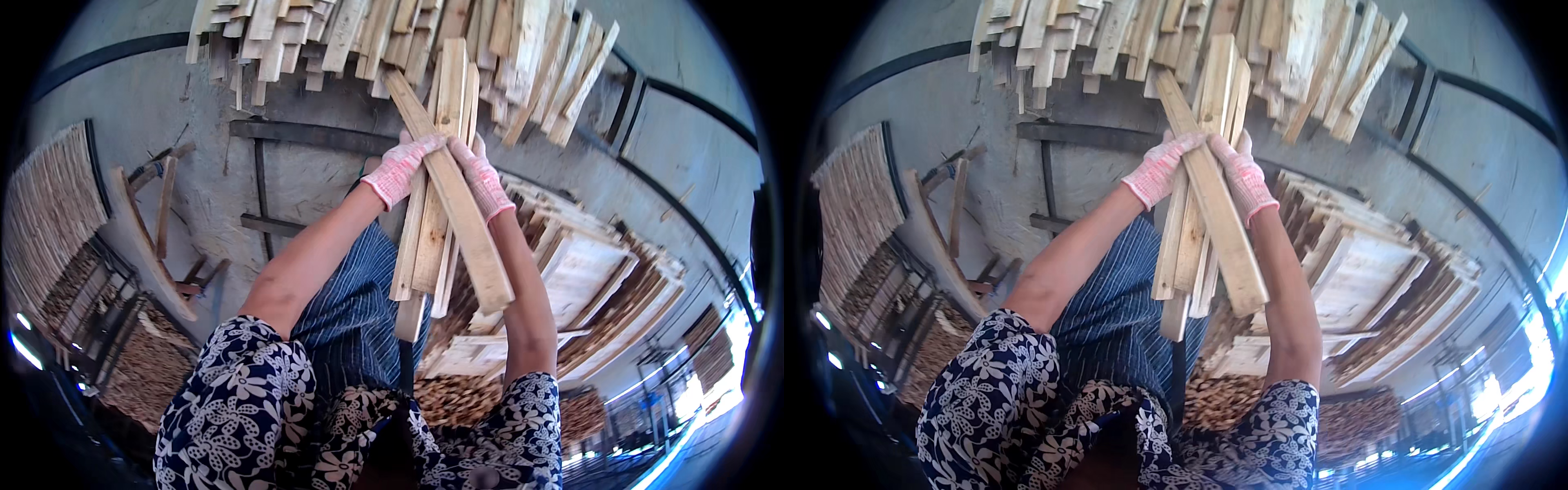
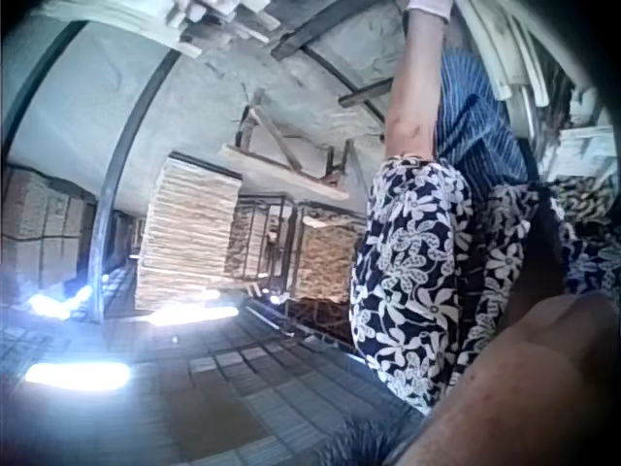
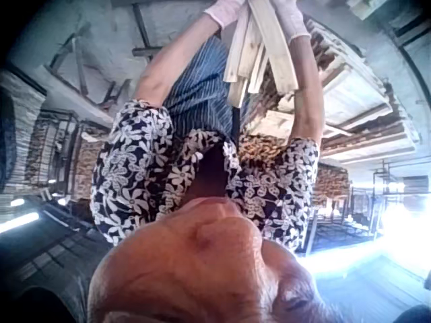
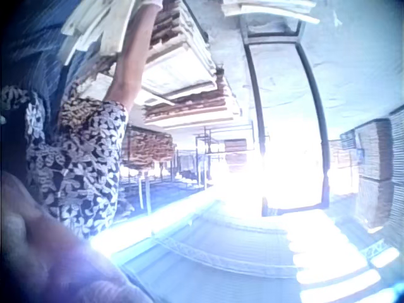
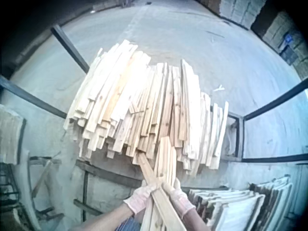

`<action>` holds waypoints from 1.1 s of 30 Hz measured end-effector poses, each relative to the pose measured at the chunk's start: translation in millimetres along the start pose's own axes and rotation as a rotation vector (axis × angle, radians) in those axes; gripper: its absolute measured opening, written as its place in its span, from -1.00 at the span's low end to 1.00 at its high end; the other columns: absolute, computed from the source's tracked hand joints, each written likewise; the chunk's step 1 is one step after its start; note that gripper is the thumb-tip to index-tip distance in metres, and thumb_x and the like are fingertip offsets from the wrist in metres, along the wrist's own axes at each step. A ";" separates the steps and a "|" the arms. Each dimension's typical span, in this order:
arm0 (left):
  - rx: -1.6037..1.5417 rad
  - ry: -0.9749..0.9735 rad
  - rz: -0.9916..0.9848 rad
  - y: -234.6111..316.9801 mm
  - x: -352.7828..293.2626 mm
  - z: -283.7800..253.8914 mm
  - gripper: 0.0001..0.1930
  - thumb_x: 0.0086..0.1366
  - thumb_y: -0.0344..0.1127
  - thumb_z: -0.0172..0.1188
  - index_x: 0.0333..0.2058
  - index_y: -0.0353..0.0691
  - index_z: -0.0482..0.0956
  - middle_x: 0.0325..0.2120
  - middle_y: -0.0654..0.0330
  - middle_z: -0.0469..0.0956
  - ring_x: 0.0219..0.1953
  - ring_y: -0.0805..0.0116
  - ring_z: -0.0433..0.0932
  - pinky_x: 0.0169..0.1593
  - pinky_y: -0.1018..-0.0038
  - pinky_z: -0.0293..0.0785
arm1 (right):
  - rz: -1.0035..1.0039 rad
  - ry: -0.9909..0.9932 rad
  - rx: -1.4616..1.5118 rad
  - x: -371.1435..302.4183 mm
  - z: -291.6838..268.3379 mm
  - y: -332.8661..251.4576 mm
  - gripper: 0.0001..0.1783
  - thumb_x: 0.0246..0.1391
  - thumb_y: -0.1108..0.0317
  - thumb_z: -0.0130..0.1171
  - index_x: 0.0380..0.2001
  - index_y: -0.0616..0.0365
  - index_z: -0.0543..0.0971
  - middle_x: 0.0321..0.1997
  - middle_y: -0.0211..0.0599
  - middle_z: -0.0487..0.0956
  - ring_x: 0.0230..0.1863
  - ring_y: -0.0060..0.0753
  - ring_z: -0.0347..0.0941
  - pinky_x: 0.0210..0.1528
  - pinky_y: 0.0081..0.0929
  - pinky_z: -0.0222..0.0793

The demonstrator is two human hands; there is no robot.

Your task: The person picks up bundles of thin wooden planks from a pile on the floor and places them onto a metal rack. The person wears pink gloves and repeatedly lifts and stacks the wood pieces to organize them.

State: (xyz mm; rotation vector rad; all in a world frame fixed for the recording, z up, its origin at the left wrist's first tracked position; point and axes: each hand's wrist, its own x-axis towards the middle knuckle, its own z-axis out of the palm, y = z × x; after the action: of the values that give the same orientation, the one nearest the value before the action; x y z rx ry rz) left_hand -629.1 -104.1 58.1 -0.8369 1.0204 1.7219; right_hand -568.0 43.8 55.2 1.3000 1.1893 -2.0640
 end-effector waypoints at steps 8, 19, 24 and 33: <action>0.185 0.031 -0.075 -89.9 -112.2 -7.7 -0.29 0.28 -0.54 0.32 0.25 -0.01 0.08 0.02 0.10 0.53 0.02 0.29 0.60 0.09 0.36 0.61 | -0.183 -0.021 0.038 -126.2 -38.7 91.3 0.22 0.08 0.03 0.42 0.51 0.20 -0.19 0.34 0.01 0.35 0.32 -0.24 0.30 0.32 -0.36 0.27; 1.105 -0.764 -0.071 -276.1 -150.3 218.7 0.11 0.03 -0.28 0.52 0.41 -0.37 -0.07 0.20 -0.10 0.37 0.22 0.11 0.44 0.27 0.28 0.45 | -0.586 0.709 0.860 -286.8 -210.3 210.3 -0.21 0.21 0.19 0.29 0.37 0.06 0.11 0.18 -0.09 0.45 0.13 -0.18 0.49 0.11 -0.24 0.57; 1.541 -1.012 -0.047 -398.3 -77.3 288.0 0.03 0.02 0.04 0.48 0.34 -0.35 0.17 0.05 -0.08 0.51 0.04 0.23 0.54 0.04 0.35 0.56 | -0.505 1.259 0.180 -258.0 -363.0 283.9 -0.12 0.16 -0.02 0.32 0.34 0.29 0.20 0.08 0.00 0.51 0.08 -0.15 0.51 0.05 -0.27 0.52; 2.209 -0.548 0.399 -423.3 -44.6 265.6 -0.41 0.13 -0.32 0.15 0.20 -0.07 0.34 -0.15 -0.12 0.60 -0.12 -0.07 0.62 -0.03 0.16 0.49 | -0.253 1.185 0.454 -251.4 -402.3 333.1 0.20 0.00 -0.17 0.41 0.39 0.49 0.08 0.40 0.25 0.29 0.39 0.09 0.26 0.41 -0.24 0.14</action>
State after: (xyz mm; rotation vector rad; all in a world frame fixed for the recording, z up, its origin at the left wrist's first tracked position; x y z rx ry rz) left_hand -240.7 211.1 96.6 1.2002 1.8023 0.1657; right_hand -4.0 177.5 51.5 2.9404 1.3482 -1.7011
